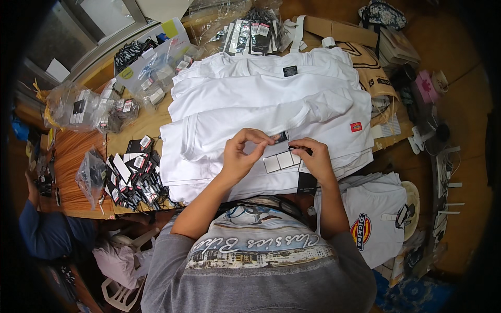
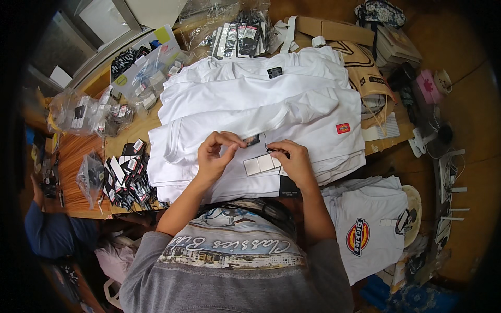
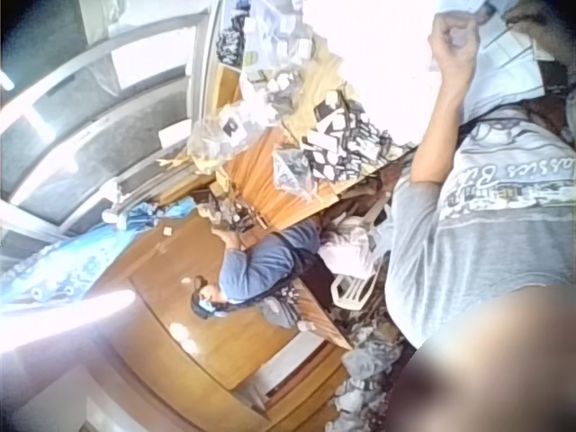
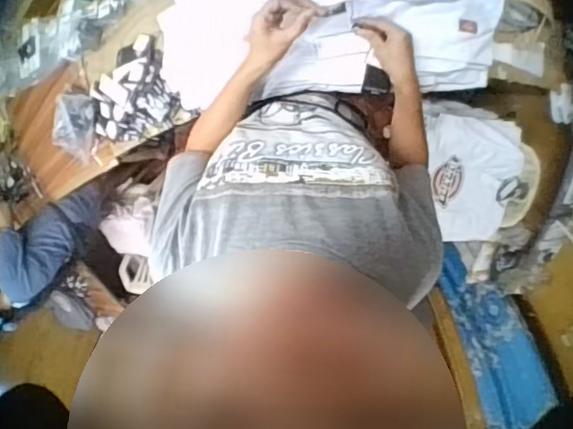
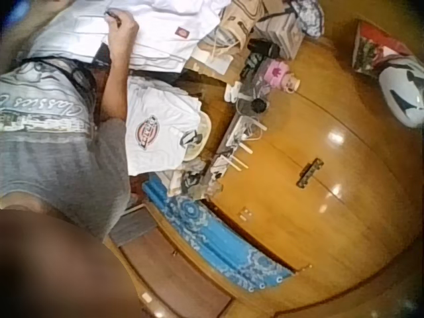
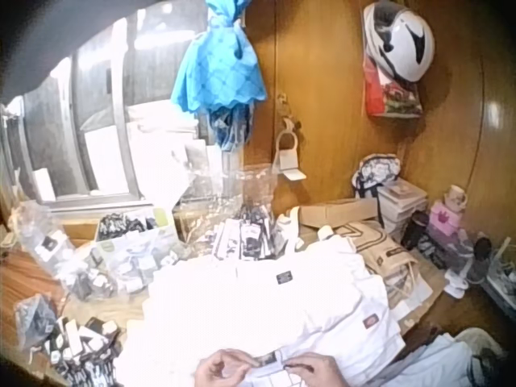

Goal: The person attaches tags to a stack of white t-shirts at a work table. They pick up tags, thread them through the neck of each shirt, and place the tagged shirts into a growing pile. A second person is visible across the table performing similar work.

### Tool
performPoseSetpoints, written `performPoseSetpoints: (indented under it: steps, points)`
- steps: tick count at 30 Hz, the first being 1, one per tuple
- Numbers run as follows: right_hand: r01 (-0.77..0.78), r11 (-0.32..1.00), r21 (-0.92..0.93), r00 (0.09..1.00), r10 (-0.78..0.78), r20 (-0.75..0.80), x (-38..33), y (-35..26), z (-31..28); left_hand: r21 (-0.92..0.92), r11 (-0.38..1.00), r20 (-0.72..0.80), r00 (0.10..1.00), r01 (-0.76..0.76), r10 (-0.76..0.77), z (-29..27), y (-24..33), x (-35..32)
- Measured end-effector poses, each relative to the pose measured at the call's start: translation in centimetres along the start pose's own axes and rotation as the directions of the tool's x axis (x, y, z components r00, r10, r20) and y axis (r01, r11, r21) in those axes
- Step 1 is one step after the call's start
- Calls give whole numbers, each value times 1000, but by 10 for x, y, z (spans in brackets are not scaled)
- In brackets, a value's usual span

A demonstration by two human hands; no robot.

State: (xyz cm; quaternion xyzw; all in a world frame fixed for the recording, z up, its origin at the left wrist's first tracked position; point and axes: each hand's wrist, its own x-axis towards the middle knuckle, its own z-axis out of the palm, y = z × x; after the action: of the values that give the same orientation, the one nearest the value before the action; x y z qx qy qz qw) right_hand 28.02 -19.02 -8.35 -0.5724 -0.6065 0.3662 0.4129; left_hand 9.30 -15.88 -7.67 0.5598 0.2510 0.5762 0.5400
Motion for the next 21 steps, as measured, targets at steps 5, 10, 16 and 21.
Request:
performPoseSetpoints:
  steps: [5,10,16,21]
  points:
    - [-64,982,179,997,68,-19,-2,-5,3,230,945,65,965,231,-252,0,-15,-1]
    - [-59,975,214,996,72,-52,-1,-7,8,274,867,109,882,417,-458,-2,-24,2]
    - [-20,983,184,997,33,-63,3,-8,15,107,852,148,839,513,-524,-2,-18,0]
    - [-26,991,135,999,31,-40,5,-6,15,118,909,178,892,400,-415,-3,-28,-1]
